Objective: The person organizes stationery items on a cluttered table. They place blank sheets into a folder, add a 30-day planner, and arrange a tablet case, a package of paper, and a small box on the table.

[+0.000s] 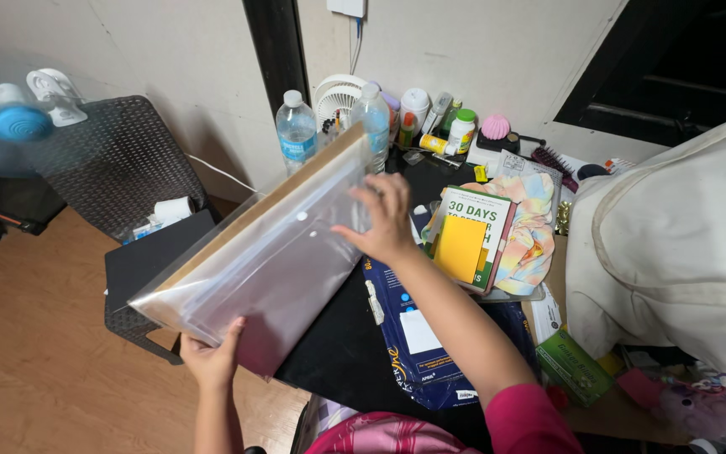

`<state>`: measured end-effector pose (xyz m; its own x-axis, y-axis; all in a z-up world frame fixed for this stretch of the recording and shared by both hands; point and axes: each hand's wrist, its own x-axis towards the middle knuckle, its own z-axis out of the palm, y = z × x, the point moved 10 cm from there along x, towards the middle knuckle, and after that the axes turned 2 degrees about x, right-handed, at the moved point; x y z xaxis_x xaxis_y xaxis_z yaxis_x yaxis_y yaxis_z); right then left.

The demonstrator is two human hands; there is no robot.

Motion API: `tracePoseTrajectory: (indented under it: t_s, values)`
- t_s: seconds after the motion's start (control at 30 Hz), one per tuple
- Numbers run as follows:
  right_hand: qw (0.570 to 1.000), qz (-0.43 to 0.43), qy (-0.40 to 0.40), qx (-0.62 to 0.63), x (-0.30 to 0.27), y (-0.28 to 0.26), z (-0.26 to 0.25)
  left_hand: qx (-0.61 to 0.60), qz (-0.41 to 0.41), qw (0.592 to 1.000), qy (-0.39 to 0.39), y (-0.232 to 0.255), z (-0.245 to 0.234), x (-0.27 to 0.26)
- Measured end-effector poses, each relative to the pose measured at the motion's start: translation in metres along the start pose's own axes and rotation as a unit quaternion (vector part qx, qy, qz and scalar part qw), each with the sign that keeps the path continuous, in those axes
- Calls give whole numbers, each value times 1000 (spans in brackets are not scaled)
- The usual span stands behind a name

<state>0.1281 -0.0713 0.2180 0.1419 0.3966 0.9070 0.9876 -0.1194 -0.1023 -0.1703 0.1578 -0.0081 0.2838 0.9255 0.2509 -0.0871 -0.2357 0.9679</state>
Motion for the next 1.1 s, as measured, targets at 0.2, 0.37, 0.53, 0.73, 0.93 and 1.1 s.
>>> tracePoseTrajectory:
  t_s: [0.2,0.37,0.53,0.73,0.93,1.1]
  values:
    - [924,305,-77,219,-93,179,81,-43,39,998,-4,0,-7,12]
    - [808,438,-162,360,-146,215,149,-85,-2,996,-17,-21,-20,22]
    - [747,441,-194,458,-153,190,185,-152,26,987,-46,-26,-35,31]
    - [746,439,-207,455,-150,165,187,-137,39,988,-53,-25,-52,44]
    - [825,428,-229,289,-149,152,151,-122,-28,990,-60,-15,-54,77]
    - [847,422,-204,251,-147,135,119,-179,-31,977,-107,-2,-43,101]
